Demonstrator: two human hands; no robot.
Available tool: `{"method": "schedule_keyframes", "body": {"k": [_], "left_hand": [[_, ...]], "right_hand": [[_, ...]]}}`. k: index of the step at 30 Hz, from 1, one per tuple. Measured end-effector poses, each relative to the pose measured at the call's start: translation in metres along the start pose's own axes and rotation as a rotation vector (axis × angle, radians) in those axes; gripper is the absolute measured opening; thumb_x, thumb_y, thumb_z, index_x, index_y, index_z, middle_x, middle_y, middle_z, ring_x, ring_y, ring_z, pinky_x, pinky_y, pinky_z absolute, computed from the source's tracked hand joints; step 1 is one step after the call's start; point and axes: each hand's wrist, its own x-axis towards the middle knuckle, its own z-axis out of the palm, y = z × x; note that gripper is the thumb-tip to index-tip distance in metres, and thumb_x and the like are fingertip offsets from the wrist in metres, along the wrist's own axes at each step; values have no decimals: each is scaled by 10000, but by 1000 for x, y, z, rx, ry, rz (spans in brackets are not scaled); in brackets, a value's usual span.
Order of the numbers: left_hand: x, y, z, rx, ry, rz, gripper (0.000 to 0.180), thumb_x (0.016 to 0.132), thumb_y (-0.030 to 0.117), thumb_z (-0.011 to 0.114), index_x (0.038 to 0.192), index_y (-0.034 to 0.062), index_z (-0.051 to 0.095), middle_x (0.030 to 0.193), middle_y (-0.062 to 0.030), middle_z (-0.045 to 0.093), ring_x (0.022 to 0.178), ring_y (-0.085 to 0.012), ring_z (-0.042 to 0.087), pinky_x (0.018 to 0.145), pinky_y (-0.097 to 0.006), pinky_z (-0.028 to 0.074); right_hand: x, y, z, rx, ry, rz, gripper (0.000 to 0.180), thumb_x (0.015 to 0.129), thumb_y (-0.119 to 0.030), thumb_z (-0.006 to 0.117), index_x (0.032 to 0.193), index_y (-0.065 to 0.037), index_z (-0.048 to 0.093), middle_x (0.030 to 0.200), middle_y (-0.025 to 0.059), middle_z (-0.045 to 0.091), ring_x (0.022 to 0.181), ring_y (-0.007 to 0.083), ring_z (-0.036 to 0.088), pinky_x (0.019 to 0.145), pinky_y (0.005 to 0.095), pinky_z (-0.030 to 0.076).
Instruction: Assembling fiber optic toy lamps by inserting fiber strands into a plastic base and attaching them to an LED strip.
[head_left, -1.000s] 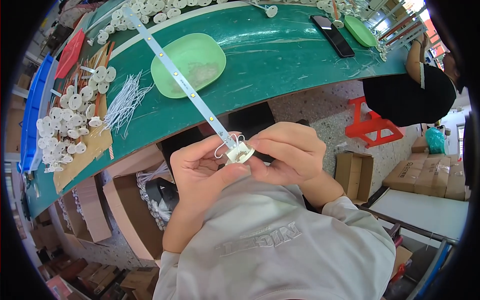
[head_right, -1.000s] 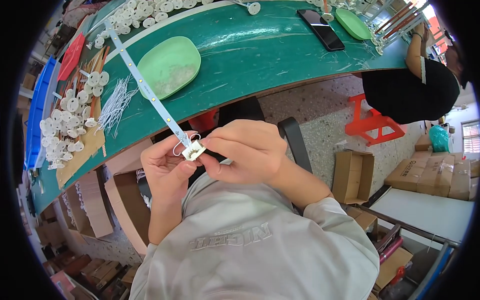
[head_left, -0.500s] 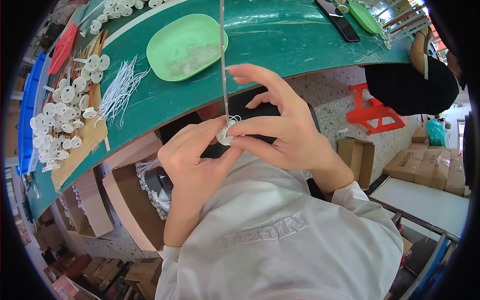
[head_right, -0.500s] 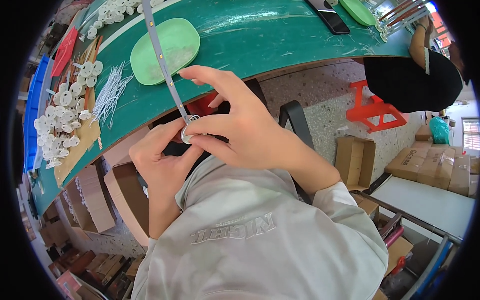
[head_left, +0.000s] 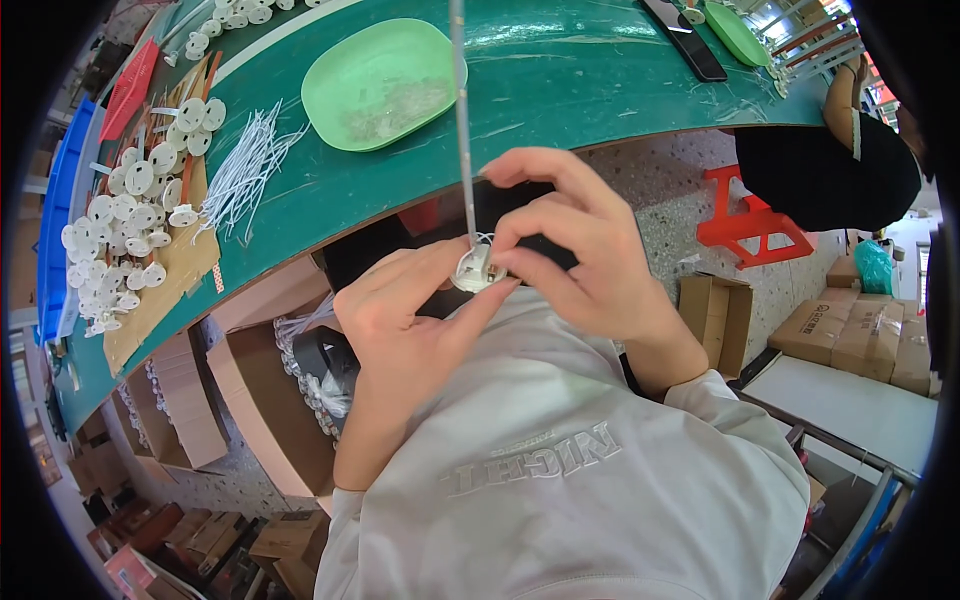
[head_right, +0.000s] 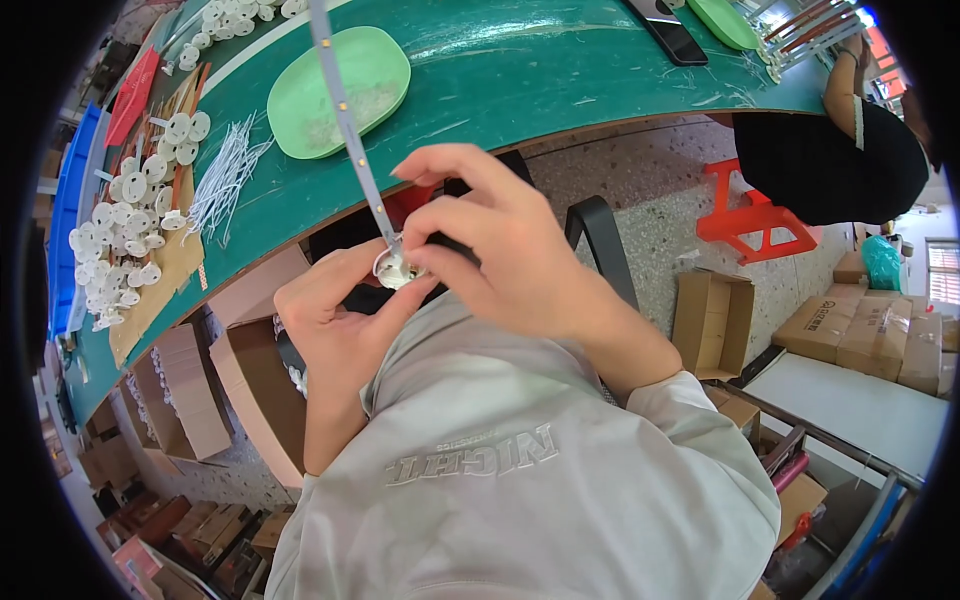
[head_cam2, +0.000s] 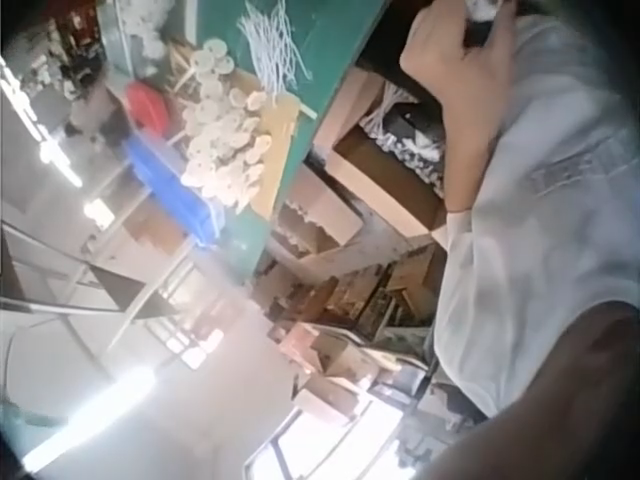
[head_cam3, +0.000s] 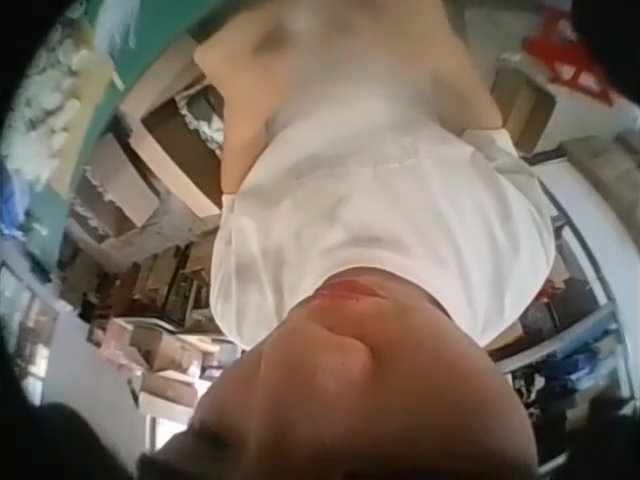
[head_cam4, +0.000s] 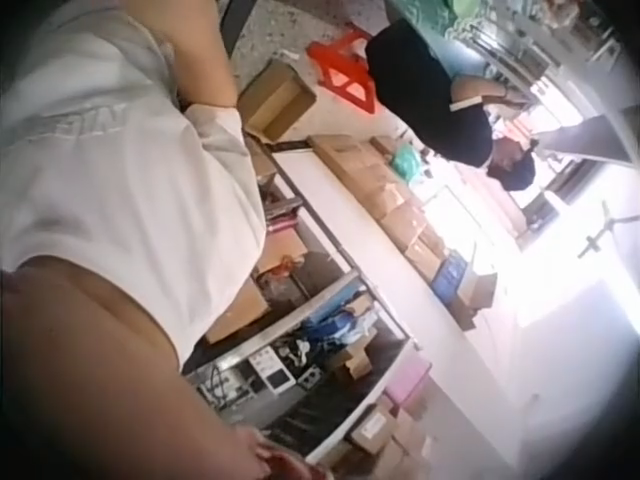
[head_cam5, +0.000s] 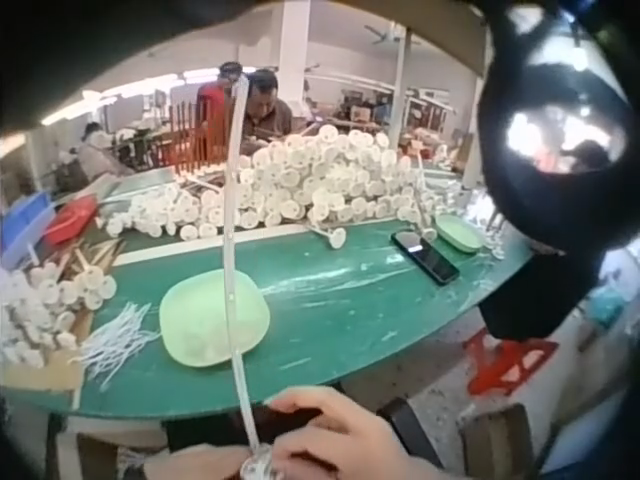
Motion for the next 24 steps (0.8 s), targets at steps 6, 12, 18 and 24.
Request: {"method": "schedule_keyframes", "body": {"k": [6, 12, 18, 24], "left_hand": [[-6, -5, -3, -40, 5, -82, 348, 637, 8, 849, 950, -46, 707, 808, -77, 704, 728, -115, 648, 667, -233, 519], [-7, -11, -1, -69, 9, -86, 360, 650, -17, 839, 977, -65, 695, 833, -83, 704, 756, -119, 651, 697, -236, 529], [-8, -12, 2, -267, 2, -137, 373, 657, -4, 841, 993, -69, 692, 851, -96, 707, 758, -119, 651, 697, -239, 532], [-7, -11, 0, -602, -34, -234, 386, 669, -20, 830, 1022, -83, 684, 874, -108, 705, 771, -113, 653, 701, -231, 538]], "right_hand": [[-2, 23, -18, -429, 242, 11, 116, 765, 23, 696, 863, -11, 644, 1134, 151, 605, 940, 250, 628, 734, 301, 516], [3, 29, -29, -448, 439, 103, 71, 879, 7, 615, 948, 9, 601, 1041, 130, 670, 863, 164, 645, 698, 264, 522], [-6, 16, -14, 332, 281, 323, 169, 893, 28, 608, 1052, 44, 554, 1005, 130, 673, 922, 139, 642, 683, 235, 517], [-3, 14, -11, 365, -83, 240, 286, 774, 85, 692, 1047, 5, 659, 1050, 128, 634, 881, 127, 601, 685, 241, 516]]}}
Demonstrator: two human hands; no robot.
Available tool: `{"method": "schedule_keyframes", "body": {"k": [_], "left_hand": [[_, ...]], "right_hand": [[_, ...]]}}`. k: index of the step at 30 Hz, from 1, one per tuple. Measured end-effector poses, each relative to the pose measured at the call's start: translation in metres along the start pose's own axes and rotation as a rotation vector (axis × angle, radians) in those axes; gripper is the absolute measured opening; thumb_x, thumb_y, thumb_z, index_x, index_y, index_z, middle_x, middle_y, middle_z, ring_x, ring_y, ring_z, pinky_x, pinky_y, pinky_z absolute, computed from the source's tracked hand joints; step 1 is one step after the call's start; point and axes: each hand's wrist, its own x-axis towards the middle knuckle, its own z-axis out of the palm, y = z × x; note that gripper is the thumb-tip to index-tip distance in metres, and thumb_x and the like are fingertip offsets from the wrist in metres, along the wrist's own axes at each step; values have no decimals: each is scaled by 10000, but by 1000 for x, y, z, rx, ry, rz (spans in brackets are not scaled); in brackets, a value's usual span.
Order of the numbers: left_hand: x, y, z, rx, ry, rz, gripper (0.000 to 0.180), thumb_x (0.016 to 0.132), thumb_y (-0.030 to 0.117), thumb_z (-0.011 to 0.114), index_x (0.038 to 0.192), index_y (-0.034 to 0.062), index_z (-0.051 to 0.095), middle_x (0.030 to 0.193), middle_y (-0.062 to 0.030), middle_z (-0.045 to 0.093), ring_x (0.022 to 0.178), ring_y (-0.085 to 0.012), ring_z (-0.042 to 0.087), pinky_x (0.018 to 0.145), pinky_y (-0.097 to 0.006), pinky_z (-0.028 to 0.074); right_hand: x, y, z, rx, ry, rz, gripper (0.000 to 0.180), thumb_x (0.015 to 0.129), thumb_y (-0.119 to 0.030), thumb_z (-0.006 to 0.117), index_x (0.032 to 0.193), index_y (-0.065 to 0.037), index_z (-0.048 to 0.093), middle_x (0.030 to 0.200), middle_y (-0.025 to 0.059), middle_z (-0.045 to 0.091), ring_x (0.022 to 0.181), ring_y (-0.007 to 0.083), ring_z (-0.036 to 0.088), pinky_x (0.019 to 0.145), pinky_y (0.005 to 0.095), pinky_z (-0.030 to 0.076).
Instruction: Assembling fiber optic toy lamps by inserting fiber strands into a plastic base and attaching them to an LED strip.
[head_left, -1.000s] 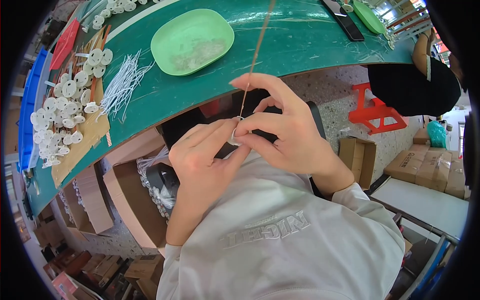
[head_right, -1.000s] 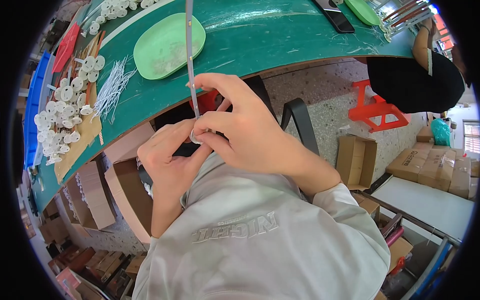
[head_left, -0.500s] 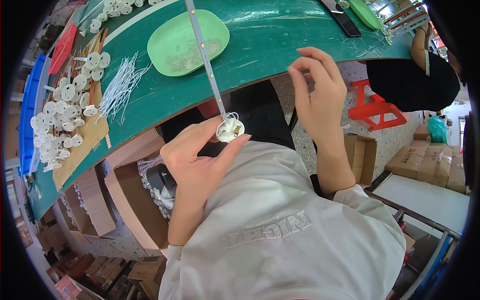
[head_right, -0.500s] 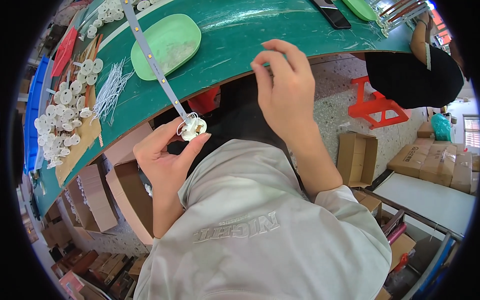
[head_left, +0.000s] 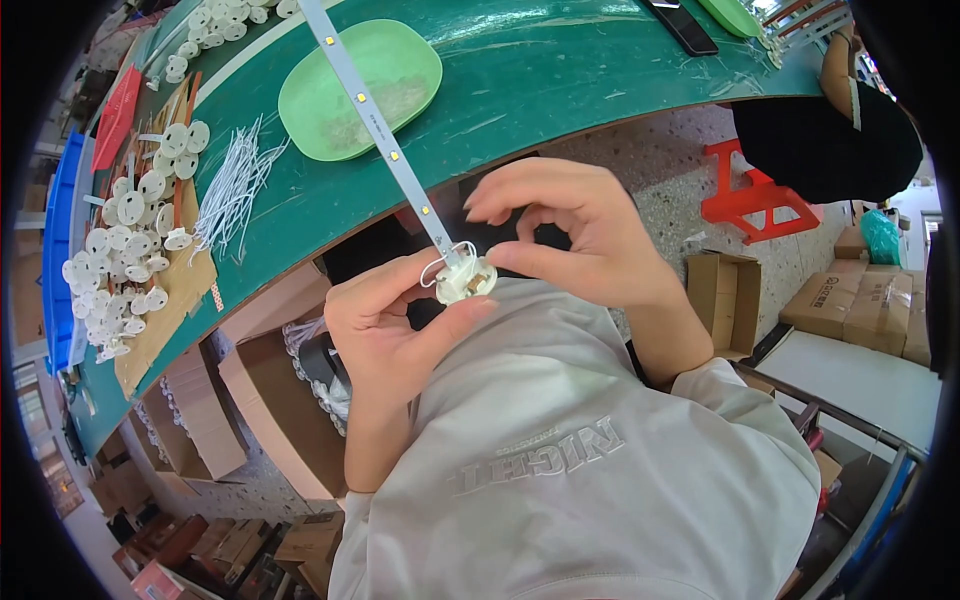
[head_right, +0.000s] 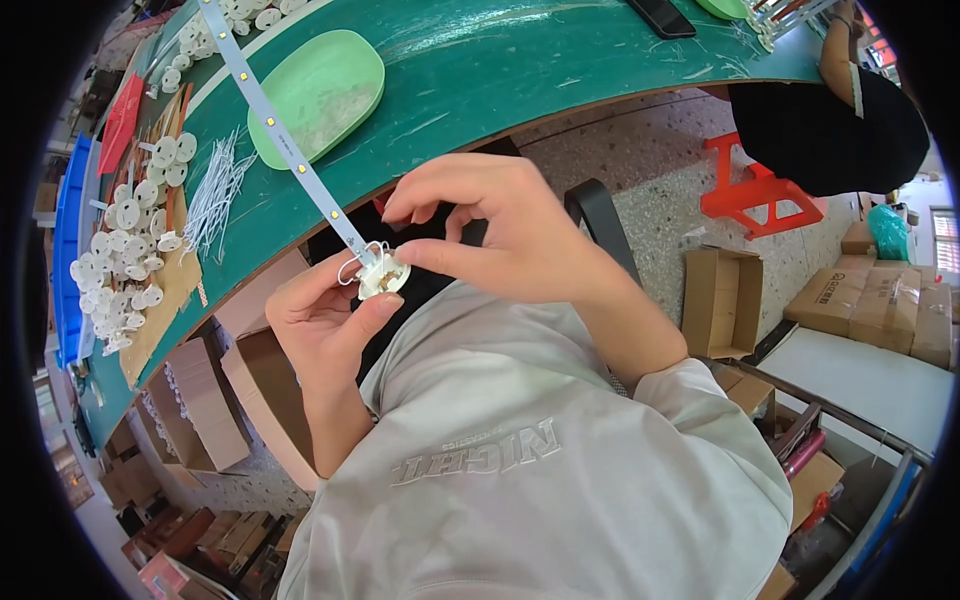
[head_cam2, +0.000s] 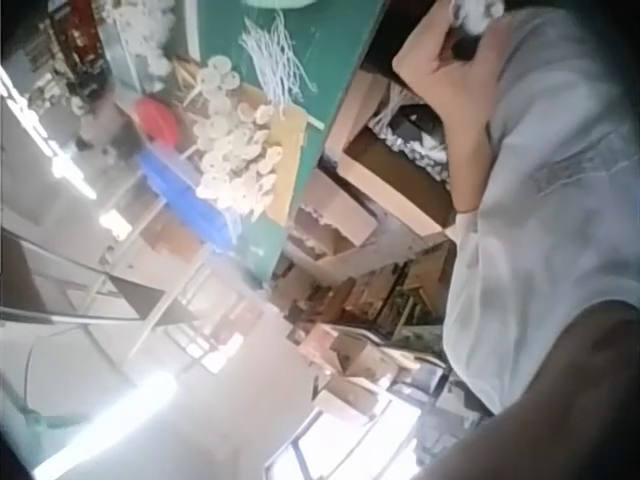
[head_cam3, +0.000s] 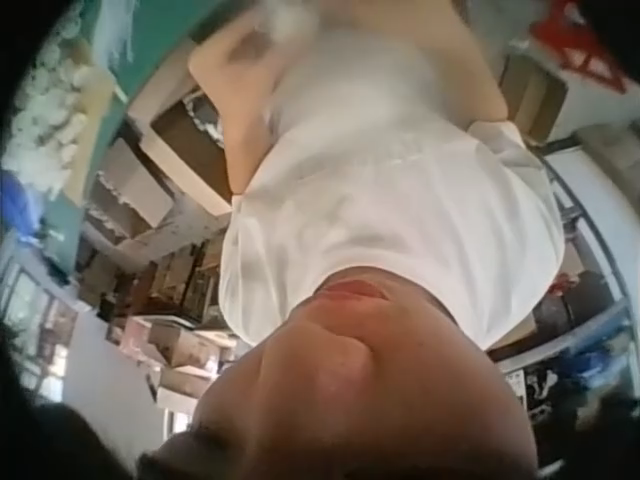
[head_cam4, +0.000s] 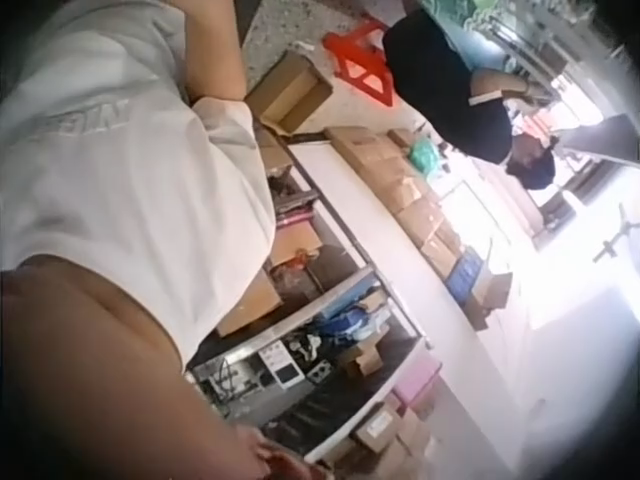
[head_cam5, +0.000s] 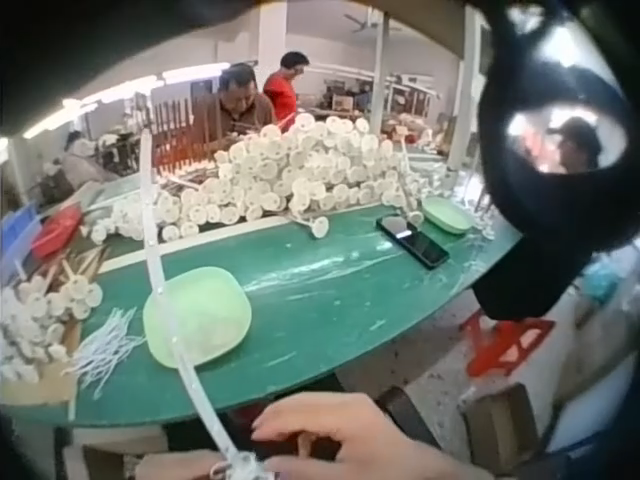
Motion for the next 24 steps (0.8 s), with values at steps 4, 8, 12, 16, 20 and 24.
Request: {"method": "schedule_keyframes", "body": {"k": [4, 8, 12, 16, 20, 24], "left_hand": [[2, -1, -2, 14, -75, -14, 379, 674, -28, 825, 1021, -82, 684, 862, -105, 701, 764, -114, 651, 705, -230, 539], [2, -2, -2, 26, -94, -24, 372, 674, -28, 824, 1015, -77, 686, 852, -100, 699, 753, -111, 647, 699, -231, 539], [3, -4, -1, 60, -76, -37, 356, 666, -6, 834, 987, -67, 694, 819, -94, 698, 730, -105, 641, 671, -223, 530], [3, -8, -1, 340, 13, 45, 331, 647, 38, 850, 932, -46, 703, 776, -88, 696, 677, -111, 632, 630, -217, 512], [6, -13, -7, 543, 92, 129, 325, 633, 60, 855, 904, -33, 700, 771, -89, 695, 646, -129, 626, 613, -224, 505], [6, -10, -14, 549, 78, 95, 374, 670, -32, 822, 1016, -70, 687, 879, -96, 706, 799, -131, 665, 734, -259, 558]], "right_hand": [[-1, 10, 3, 104, -22, 35, 176, 814, 69, 663, 982, 19, 652, 1031, 122, 630, 895, 134, 590, 710, 241, 504], [1, 15, 2, 180, 161, 33, 56, 915, 35, 555, 961, 30, 586, 1011, 130, 638, 833, 143, 612, 762, 265, 497], [3, 20, -7, 269, 321, 2, 53, 975, -33, 495, 999, 6, 524, 941, 134, 644, 800, 135, 603, 682, 243, 471], [-1, 8, -23, 437, 381, -72, 15, 969, -16, 498, 971, -9, 512, 893, 106, 627, 766, 134, 592, 653, 243, 473], [-13, -9, -49, 710, 90, -269, 81, 964, 10, 483, 895, -31, 472, 821, 90, 602, 710, 140, 570, 578, 238, 463], [-23, -14, -75, 943, -73, -399, 135, 968, -59, 520, 904, -57, 402, 722, 65, 552, 605, 143, 490, 489, 264, 410]]}}
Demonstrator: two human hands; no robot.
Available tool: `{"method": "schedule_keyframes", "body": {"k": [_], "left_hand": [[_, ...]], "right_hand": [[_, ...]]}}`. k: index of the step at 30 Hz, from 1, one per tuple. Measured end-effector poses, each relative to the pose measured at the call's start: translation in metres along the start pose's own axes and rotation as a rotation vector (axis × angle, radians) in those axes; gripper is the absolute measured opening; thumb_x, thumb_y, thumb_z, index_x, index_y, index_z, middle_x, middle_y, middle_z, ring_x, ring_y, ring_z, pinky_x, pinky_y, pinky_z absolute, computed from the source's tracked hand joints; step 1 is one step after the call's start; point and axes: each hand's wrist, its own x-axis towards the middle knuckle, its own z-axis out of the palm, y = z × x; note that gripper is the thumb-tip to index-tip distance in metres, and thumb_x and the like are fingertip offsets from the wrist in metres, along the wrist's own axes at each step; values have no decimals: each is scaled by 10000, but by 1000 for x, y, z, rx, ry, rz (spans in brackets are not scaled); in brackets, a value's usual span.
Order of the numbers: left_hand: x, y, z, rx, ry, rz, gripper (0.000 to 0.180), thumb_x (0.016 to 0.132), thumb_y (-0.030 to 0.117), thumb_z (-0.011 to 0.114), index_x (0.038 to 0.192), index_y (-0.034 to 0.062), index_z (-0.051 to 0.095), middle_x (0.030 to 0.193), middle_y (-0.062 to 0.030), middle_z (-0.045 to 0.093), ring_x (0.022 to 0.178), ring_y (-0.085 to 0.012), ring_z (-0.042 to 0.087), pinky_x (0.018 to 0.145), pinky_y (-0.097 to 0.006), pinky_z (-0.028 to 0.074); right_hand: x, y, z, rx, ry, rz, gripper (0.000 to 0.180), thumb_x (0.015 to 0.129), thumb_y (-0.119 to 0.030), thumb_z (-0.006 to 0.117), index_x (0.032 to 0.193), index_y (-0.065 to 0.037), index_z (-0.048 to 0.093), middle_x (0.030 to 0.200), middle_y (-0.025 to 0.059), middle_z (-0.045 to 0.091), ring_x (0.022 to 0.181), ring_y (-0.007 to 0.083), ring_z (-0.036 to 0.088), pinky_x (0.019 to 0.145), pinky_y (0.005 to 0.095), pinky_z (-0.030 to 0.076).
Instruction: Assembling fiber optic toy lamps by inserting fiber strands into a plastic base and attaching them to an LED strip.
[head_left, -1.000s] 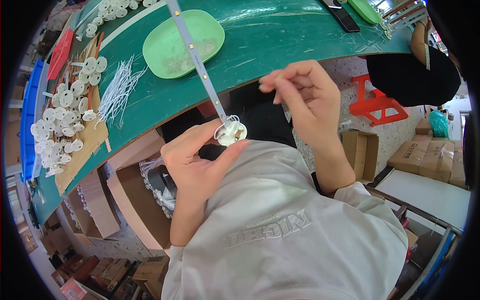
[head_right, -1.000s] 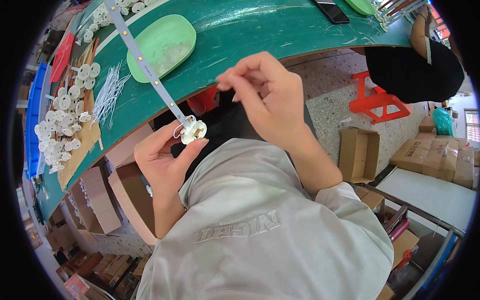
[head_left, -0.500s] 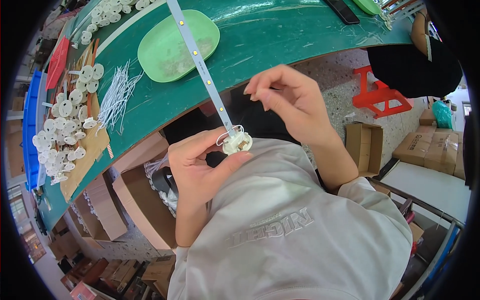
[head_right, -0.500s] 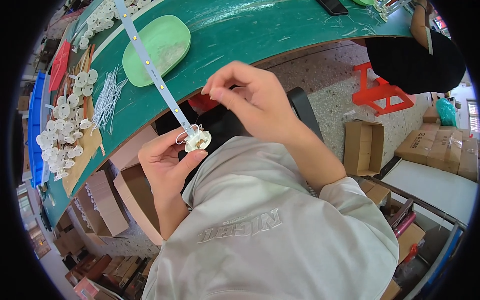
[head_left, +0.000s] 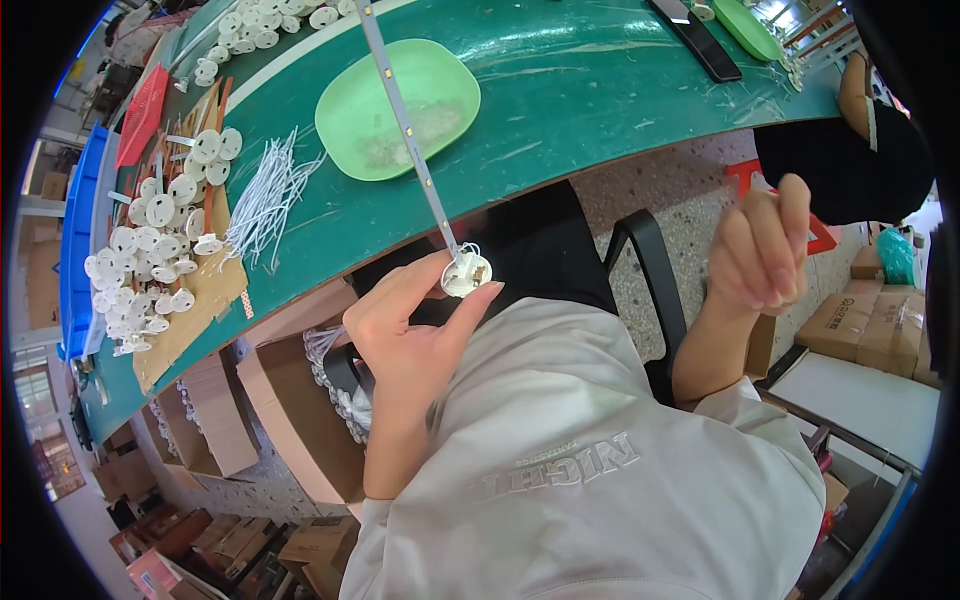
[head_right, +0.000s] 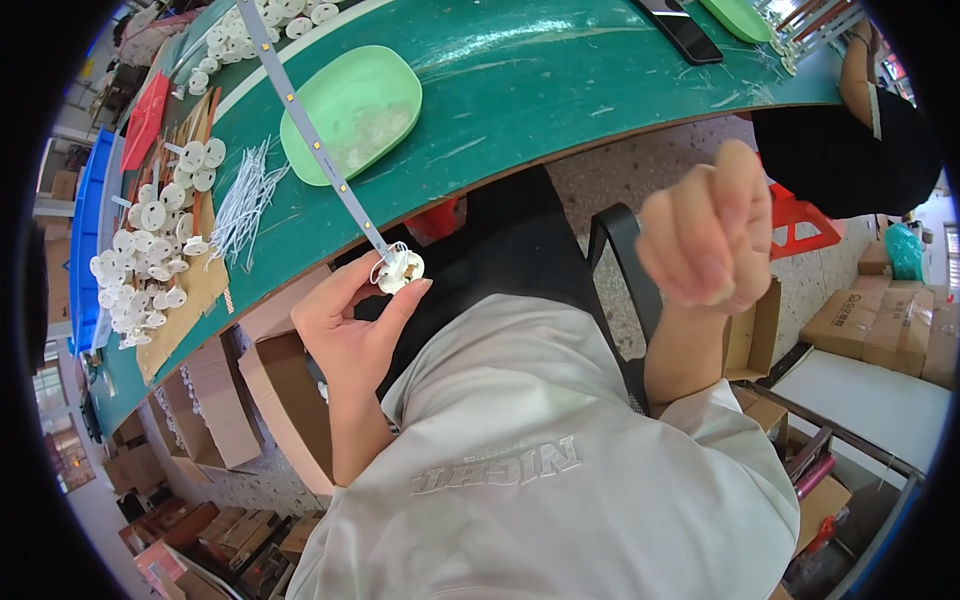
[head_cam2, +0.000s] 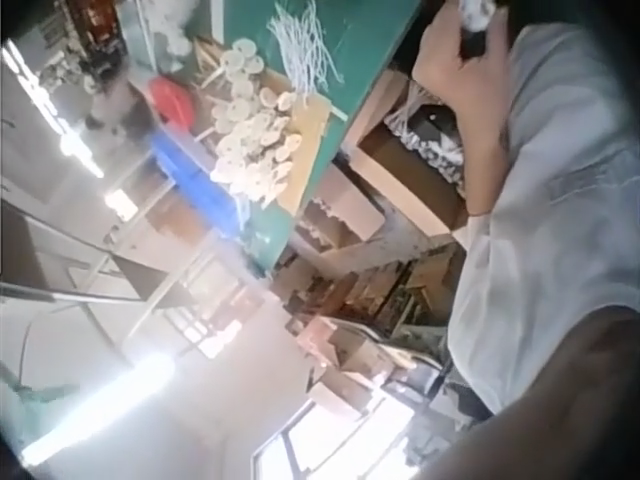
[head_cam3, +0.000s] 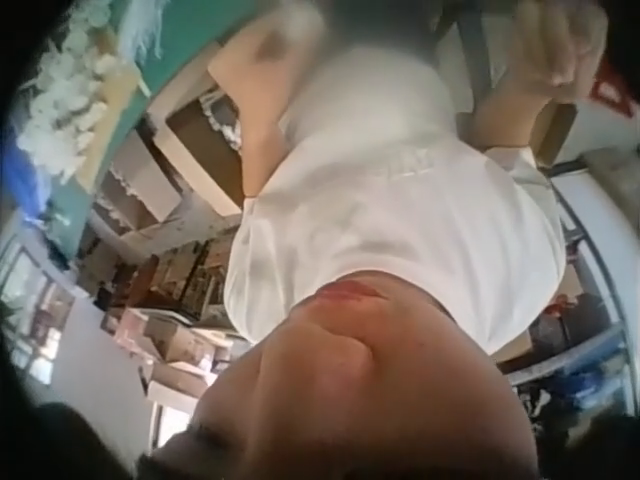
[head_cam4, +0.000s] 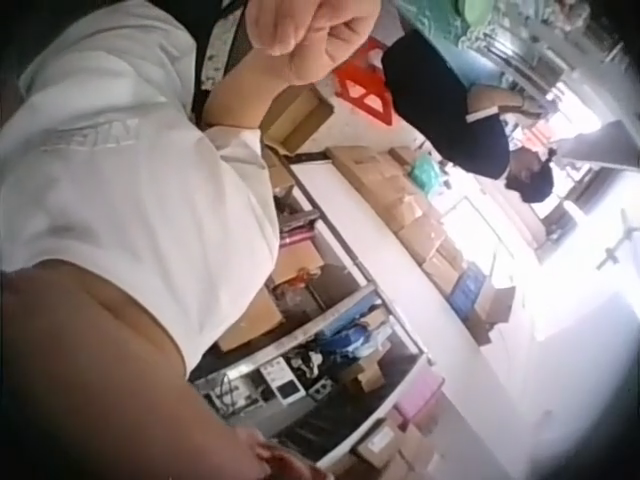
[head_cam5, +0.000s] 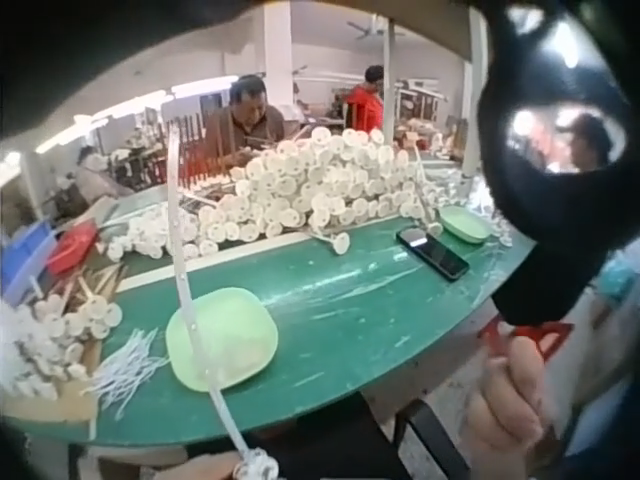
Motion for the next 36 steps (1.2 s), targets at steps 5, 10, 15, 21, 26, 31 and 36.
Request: {"method": "schedule_keyframes", "body": {"k": [5, 10, 15, 21, 26, 31, 36], "left_hand": [[4, 2, -6, -80, 25, -40, 372, 696, -57, 796, 1044, -85, 666, 951, -129, 701, 866, -164, 670, 802, -290, 554], [7, -13, -14, -763, 5, -132, 390, 761, -107, 710, 1138, -101, 609, 1057, -169, 672, 963, -204, 660, 854, -320, 547], [17, -13, -19, -979, -104, -225, 421, 804, -83, 661, 1210, -98, 550, 1077, -198, 665, 991, -244, 666, 839, -336, 560], [18, -11, -17, -1071, -173, -276, 484, 878, 118, 664, 1272, -93, 479, 1083, -213, 655, 981, -279, 664, 786, -327, 549], [15, 5, -10, -1148, -161, -295, 400, 889, 126, 656, 1201, -76, 508, 1096, -159, 638, 955, -221, 657, 778, -314, 546], [14, 3, -5, -1222, -148, -272, 253, 826, -33, 680, 1052, -52, 569, 1003, -155, 682, 875, -174, 675, 761, -303, 559], [20, 10, 0, -1022, -99, -270, 189, 791, -49, 713, 936, -35, 592, 943, -139, 697, 815, -149, 668, 764, -282, 545]], "right_hand": [[-3, -22, -23, -1123, 496, -78, 63, 916, 32, 576, 961, 11, 537, 859, 86, 664, 721, 110, 598, 629, 207, 477], [-4, -25, -66, -1854, 692, -27, 58, 852, -30, 692, 883, 18, 691, 726, 12, 649, 635, 38, 552, 587, 199, 444], [0, -2, -48, -2137, 691, 224, 183, 884, -128, 681, 797, 33, 677, 569, 28, 564, 506, 65, 420, 484, 262, 359], [33, 82, 17, -1539, -98, -280, 329, 630, 14, 793, 941, -7, 687, 900, 131, 678, 764, 278, 668, 657, 332, 548], [37, 110, 38, -1394, -93, -531, 321, 594, -7, 823, 880, 4, 677, 850, 100, 665, 678, 238, 650, 579, 309, 539], [32, 113, 42, -1432, -26, -594, 255, 593, 8, 779, 825, 4, 672, 771, 91, 651, 634, 223, 643, 546, 292, 539], [30, 106, 41, -1469, 38, -550, 213, 608, 20, 755, 803, 5, 670, 732, 94, 647, 616, 233, 639, 541, 293, 539]]}}
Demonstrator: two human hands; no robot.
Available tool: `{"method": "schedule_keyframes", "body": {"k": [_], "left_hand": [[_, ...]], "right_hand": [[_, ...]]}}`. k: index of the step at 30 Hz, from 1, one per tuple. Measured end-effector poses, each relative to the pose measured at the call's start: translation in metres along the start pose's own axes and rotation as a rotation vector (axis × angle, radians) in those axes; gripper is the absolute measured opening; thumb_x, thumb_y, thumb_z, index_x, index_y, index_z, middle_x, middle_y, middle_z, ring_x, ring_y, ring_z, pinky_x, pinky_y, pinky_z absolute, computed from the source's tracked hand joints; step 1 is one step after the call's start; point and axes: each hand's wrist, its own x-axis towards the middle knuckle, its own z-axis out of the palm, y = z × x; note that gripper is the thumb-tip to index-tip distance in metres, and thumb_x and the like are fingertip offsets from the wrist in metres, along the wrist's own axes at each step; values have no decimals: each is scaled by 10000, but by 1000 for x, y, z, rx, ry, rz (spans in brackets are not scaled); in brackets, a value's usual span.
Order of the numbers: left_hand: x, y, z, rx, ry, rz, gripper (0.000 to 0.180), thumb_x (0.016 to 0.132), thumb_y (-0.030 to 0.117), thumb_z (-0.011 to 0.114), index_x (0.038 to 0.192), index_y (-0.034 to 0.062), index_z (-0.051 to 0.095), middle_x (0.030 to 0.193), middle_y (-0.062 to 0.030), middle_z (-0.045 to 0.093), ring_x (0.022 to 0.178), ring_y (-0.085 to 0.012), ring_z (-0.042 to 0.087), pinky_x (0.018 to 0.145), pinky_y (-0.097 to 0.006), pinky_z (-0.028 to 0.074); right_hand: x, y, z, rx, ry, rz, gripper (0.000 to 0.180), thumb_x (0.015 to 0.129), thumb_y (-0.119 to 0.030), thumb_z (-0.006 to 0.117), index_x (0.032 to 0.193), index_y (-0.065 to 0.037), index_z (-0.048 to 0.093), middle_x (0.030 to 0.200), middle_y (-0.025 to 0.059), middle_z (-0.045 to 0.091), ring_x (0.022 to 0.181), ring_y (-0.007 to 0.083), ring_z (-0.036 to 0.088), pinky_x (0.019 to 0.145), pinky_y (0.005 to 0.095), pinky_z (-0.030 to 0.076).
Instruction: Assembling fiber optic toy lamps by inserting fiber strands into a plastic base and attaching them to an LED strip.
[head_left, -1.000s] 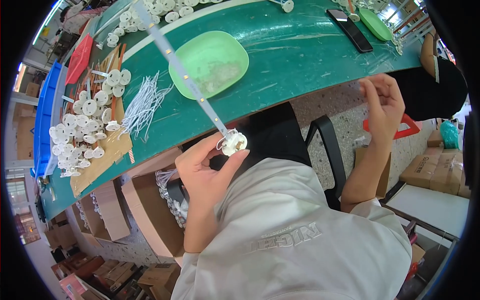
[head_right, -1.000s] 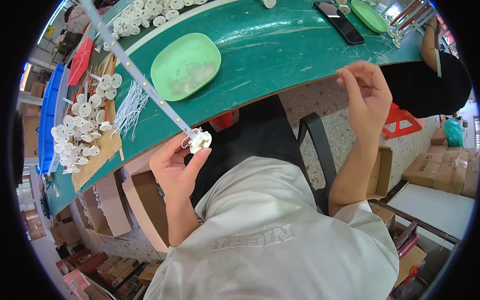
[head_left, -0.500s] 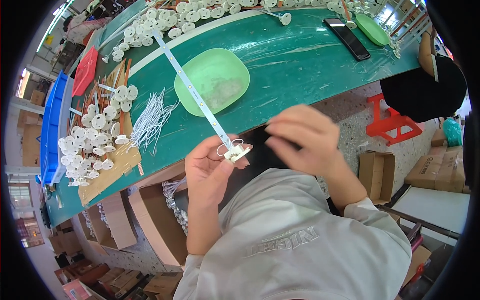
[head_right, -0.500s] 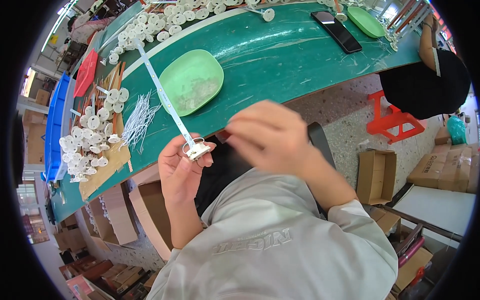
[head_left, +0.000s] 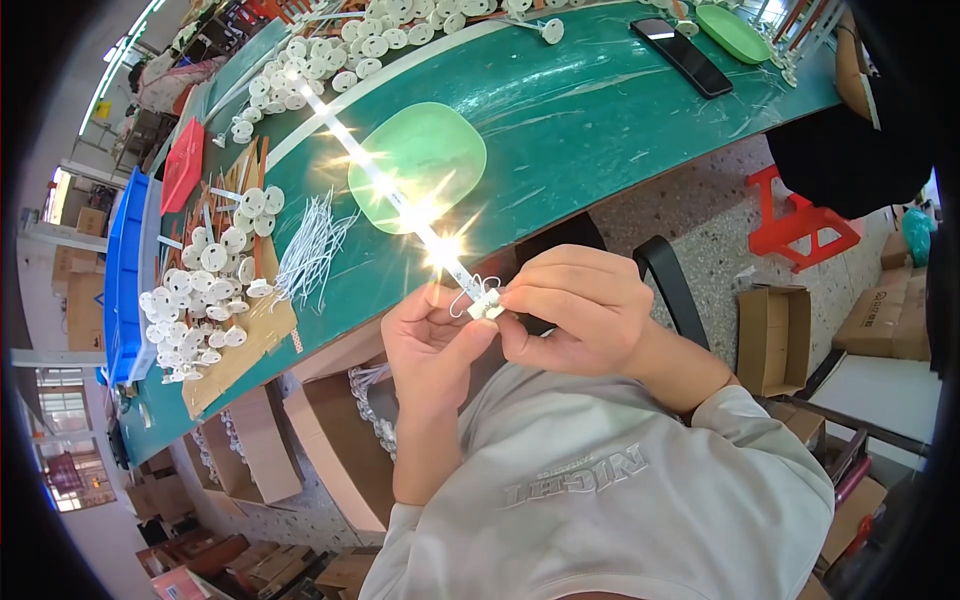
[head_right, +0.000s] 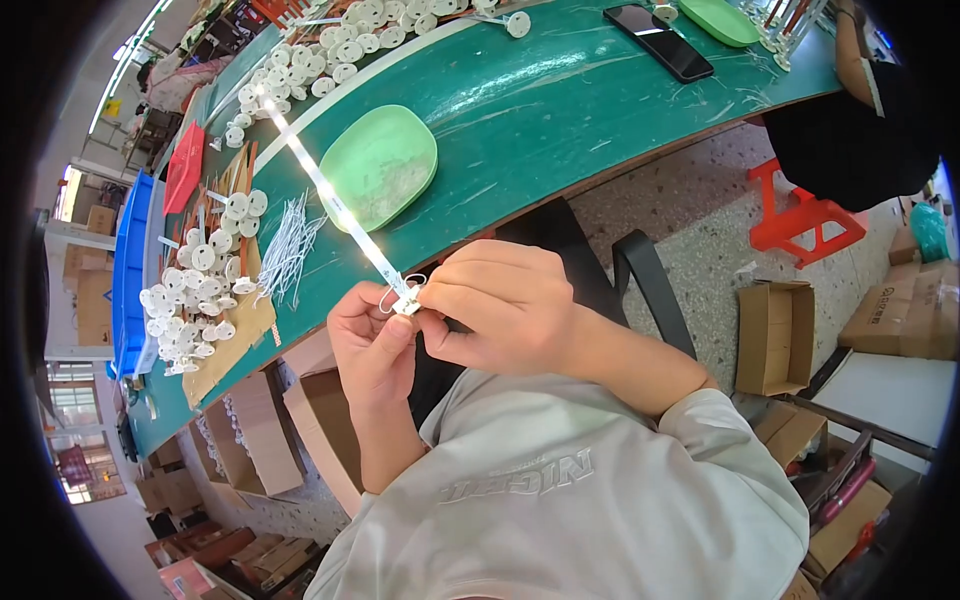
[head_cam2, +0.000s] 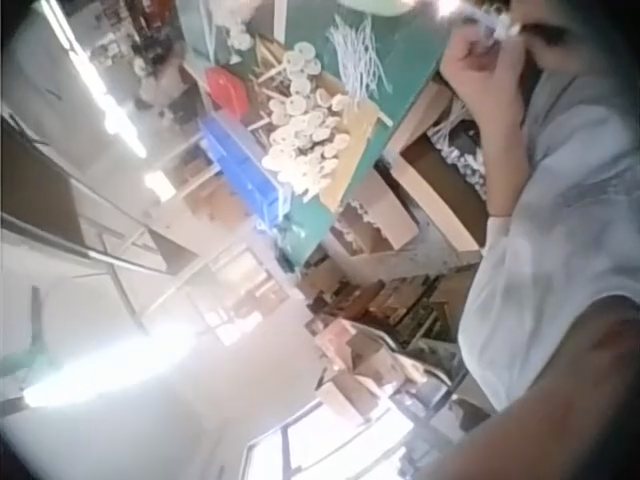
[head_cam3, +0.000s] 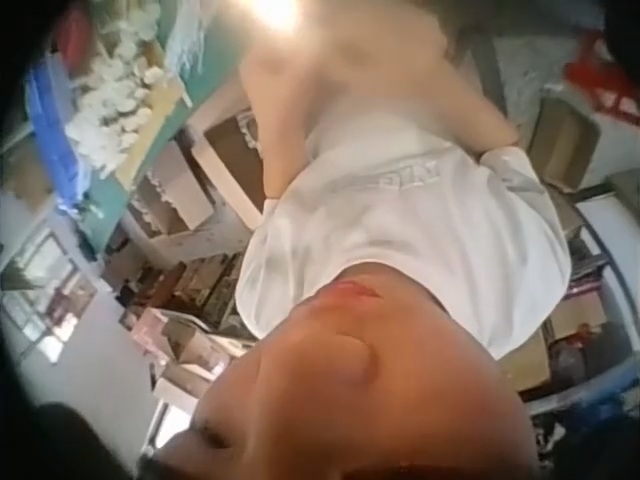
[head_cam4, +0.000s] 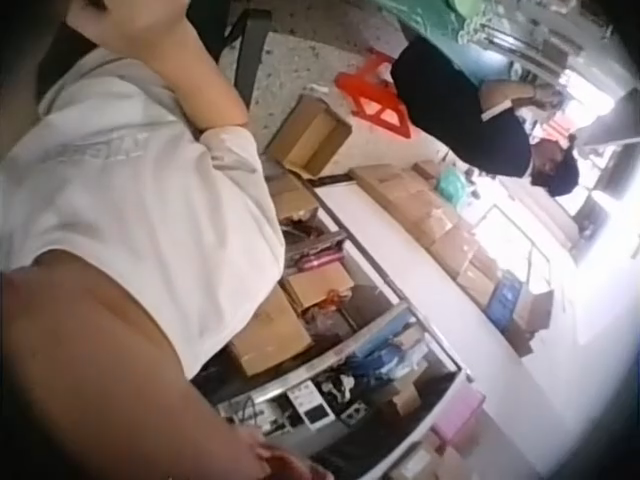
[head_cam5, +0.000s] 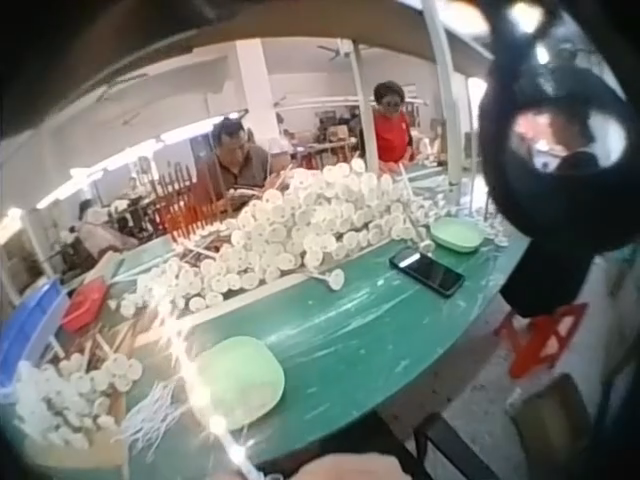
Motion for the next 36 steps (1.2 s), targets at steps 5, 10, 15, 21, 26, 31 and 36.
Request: {"method": "schedule_keyframes", "body": {"k": [5, 10, 15, 21, 26, 31, 36], "left_hand": [[2, 9, 5, -34, -52, 31, 189, 807, 14, 722, 912, -19, 568, 919, -135, 686, 843, -168, 669, 754, -286, 534], [-1, 10, -10, 46, 9, 56, 205, 757, -98, 709, 909, -25, 592, 953, -121, 681, 864, -160, 659, 799, -307, 544], [8, 17, -36, 54, -43, 131, 264, 805, -85, 685, 1054, -59, 603, 1020, -155, 679, 928, -194, 660, 843, -321, 542], [32, 28, -59, -83, -100, 91, 442, 911, 19, 598, 1323, -80, 472, 1104, -190, 657, 997, -236, 653, 876, -349, 537], [56, 27, -92, 109, 132, 212, 319, 939, 46, 567, 1235, -70, 543, 1102, -171, 656, 1018, -273, 649, 832, -375, 542], [56, 22, -96, 47, 242, 221, 283, 934, 43, 572, 1196, -64, 568, 1069, -156, 663, 933, -252, 659, 800, -350, 540], [52, 17, -91, 177, 180, 267, 297, 889, -44, 597, 1184, -63, 569, 1093, -138, 651, 978, -247, 661, 816, -357, 552]], "right_hand": [[13, 8, -7, 184, -85, -51, 191, 643, 49, 750, 816, 21, 675, 736, 105, 654, 614, 242, 644, 541, 304, 537], [20, 1, 0, 114, -198, -3, 189, 655, 43, 755, 829, 19, 684, 752, 105, 670, 646, 247, 658, 560, 312, 540], [33, 10, 26, 103, -243, -60, 178, 664, 29, 761, 824, 6, 686, 763, 98, 673, 662, 247, 662, 575, 311, 543], [61, 37, 52, 245, -334, -113, 134, 709, 9, 750, 828, -7, 689, 798, 101, 687, 690, 244, 671, 606, 315, 548], [97, 77, 64, 53, -794, 144, 219, 756, -84, 734, 956, -24, 668, 900, 121, 674, 738, 287, 671, 641, 352, 549], [103, 94, 77, -191, -1258, 96, 384, 780, -179, 691, 1120, -19, 610, 1026, 195, 620, 933, 362, 631, 814, 438, 515], [102, 103, 89, -187, -1405, 121, 304, 762, -163, 705, 1030, -31, 653, 954, 145, 651, 908, 330, 638, 804, 421, 515]]}}
